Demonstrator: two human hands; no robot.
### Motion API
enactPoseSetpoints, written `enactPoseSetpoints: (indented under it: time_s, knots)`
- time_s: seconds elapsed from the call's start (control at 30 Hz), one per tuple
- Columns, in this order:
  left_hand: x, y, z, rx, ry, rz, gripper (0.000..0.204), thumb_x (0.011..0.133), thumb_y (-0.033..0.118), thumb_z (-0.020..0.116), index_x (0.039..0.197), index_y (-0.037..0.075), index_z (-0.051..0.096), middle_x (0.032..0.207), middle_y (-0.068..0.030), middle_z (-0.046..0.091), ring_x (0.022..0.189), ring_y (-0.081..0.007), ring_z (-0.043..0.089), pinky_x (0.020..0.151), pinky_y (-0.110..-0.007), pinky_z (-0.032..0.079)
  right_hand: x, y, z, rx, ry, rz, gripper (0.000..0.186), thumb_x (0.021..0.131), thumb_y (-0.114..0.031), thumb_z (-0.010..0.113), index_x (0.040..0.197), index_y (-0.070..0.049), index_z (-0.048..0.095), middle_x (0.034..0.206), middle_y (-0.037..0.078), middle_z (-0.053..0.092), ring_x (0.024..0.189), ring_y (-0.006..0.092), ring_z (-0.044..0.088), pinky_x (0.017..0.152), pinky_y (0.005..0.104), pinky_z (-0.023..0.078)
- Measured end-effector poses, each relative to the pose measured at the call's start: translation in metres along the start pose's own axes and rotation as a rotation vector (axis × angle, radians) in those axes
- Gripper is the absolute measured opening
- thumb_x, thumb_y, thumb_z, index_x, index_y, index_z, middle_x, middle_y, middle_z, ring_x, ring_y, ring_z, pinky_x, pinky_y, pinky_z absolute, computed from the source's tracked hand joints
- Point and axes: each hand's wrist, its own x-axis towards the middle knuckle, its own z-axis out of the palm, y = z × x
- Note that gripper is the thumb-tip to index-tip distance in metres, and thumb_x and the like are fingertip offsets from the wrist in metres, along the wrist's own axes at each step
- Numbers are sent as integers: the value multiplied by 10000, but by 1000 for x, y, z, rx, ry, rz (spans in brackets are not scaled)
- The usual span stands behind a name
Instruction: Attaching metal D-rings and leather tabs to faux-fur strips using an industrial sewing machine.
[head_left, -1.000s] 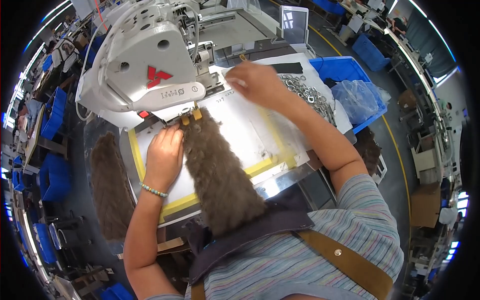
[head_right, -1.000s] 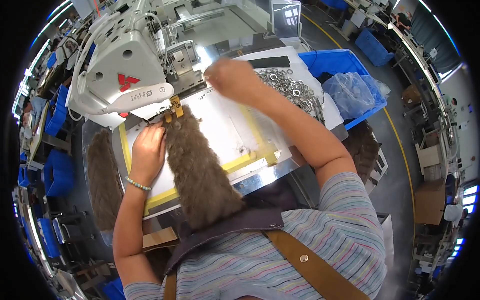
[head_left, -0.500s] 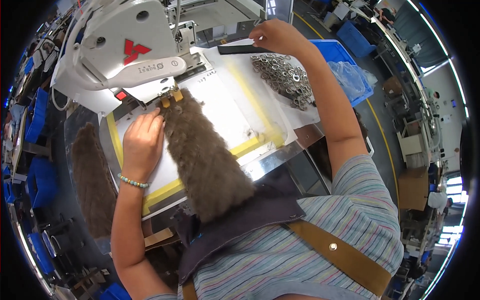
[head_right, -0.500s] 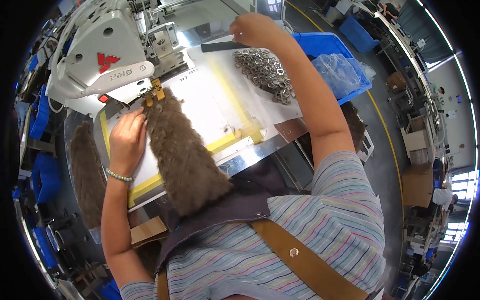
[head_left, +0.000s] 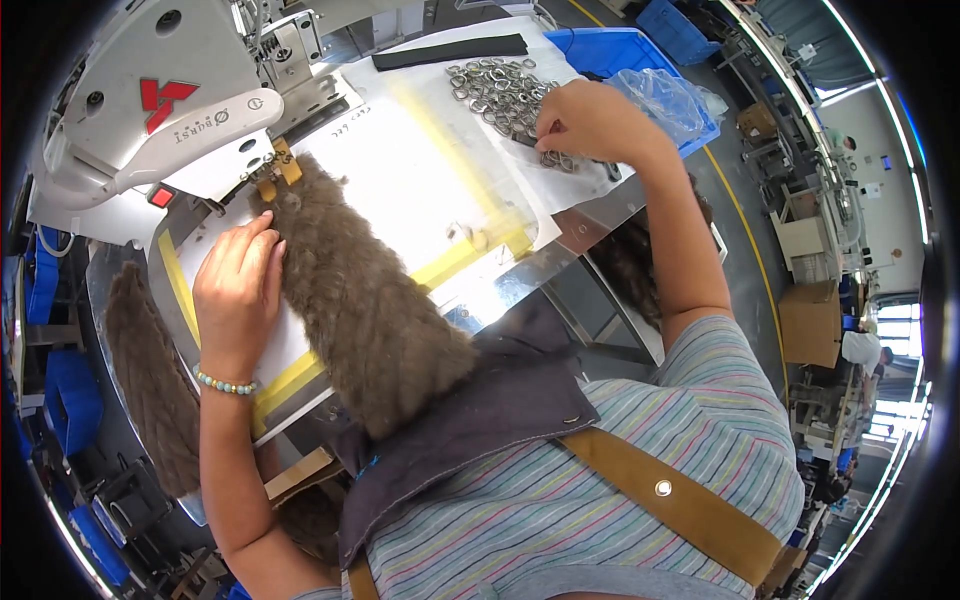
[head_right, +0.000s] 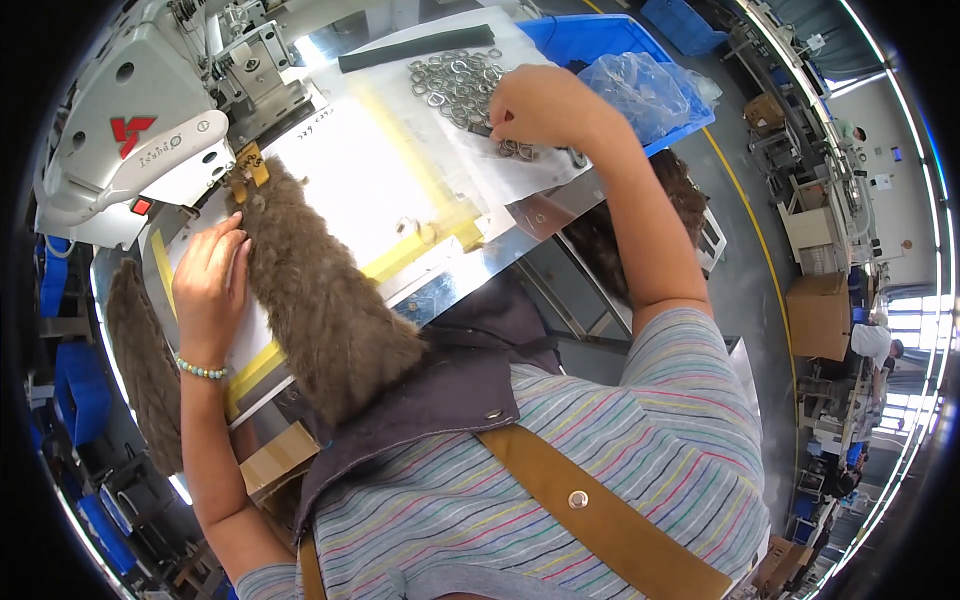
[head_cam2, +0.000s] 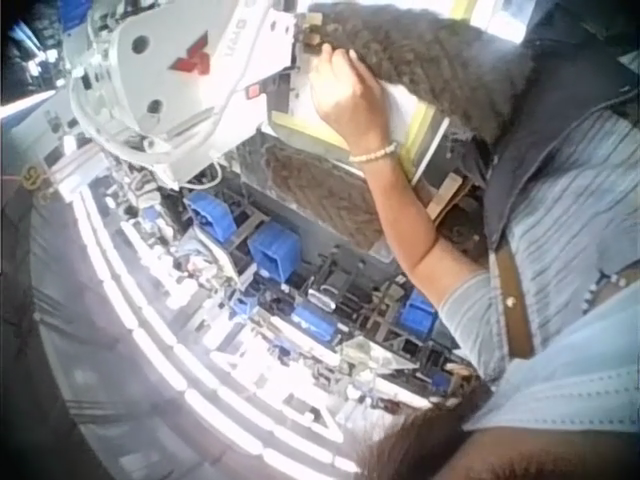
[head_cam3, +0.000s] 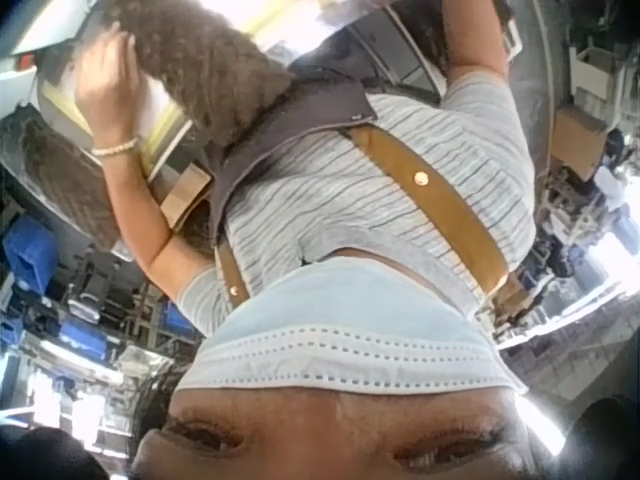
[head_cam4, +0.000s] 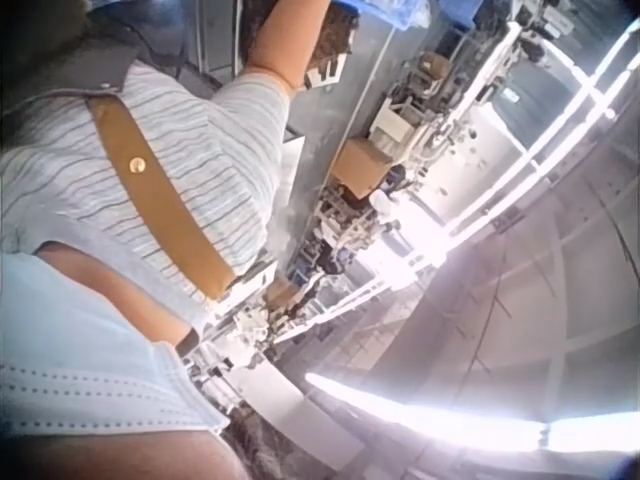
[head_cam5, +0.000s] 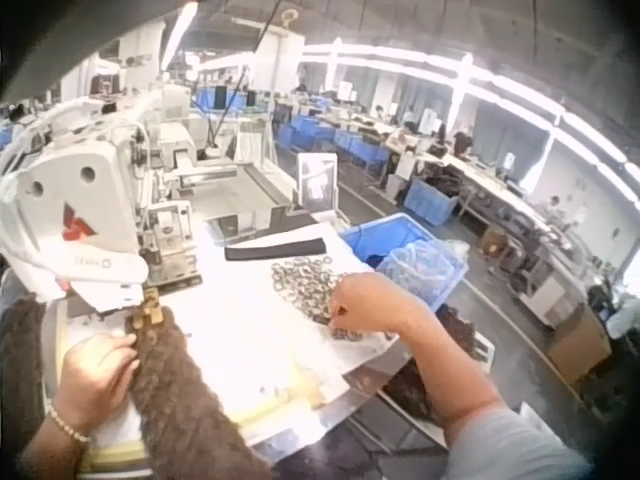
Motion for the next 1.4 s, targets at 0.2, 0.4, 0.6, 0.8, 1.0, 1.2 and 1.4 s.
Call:
enactPoseSetpoints:
  time_s: [0.2, 0.4, 0.6, 0.8, 1.0, 1.2, 1.4]
  knots:
    - [0, 3, -1, -2, -16, -7, 107, 933, 67, 764, 1014, 11, 723, 1161, -110, 773, 1008, -303, 732, 881, -412, 588, -6, -15, 27, -161, 223, -27, 197, 825, -145, 741, 1013, -91, 770, 898, 119, 754, 855, 334, 725, 748, 437, 567]
    - [-2, 1, 0, 3, -10, -11, 108, 932, 68, 765, 1014, 11, 724, 1156, -109, 773, 1002, -302, 731, 879, -410, 589, -11, -16, 20, -56, 276, 53, 299, 863, -107, 720, 1153, -128, 791, 908, 122, 760, 825, 288, 721, 721, 415, 557]
    - [0, 2, -2, -11, -8, 4, 111, 929, 62, 767, 1017, 11, 724, 1155, -108, 774, 1006, -305, 731, 876, -411, 590, -38, -2, 1, 6, 549, -53, 370, 938, -97, 713, 1293, -177, 782, 858, 93, 724, 705, 236, 645, 675, 397, 538]
    - [0, 4, -4, -16, -12, 7, 110, 932, 60, 764, 1019, 8, 722, 1157, -112, 773, 1014, -310, 731, 878, -413, 589, -62, -21, 25, -42, 321, 153, 395, 918, -80, 693, 1290, -186, 772, 929, 84, 747, 794, 276, 708, 728, 405, 557]
    - [0, 4, -4, -25, -20, 14, 111, 937, 63, 762, 1022, 5, 721, 1153, -118, 771, 1015, -316, 730, 883, -416, 588, -60, -24, 39, -94, 329, 157, 346, 918, -100, 696, 1252, -155, 765, 1042, 96, 772, 965, 328, 743, 808, 453, 580]
    - [0, 4, -4, -23, -21, 9, 112, 931, 62, 767, 1014, 4, 720, 1147, -118, 772, 1016, -315, 730, 885, -415, 587, -64, -27, 41, -123, 333, 120, 320, 911, -95, 725, 1225, -132, 773, 1090, 100, 773, 967, 336, 740, 813, 448, 579]
    - [-1, 4, -2, -31, -39, -3, 113, 927, 57, 769, 1019, 6, 727, 1151, -121, 775, 1026, -318, 731, 890, -414, 588, -64, -28, 39, -136, 255, 137, 331, 893, -106, 735, 1220, -126, 777, 1162, 105, 777, 1007, 322, 744, 840, 434, 588]
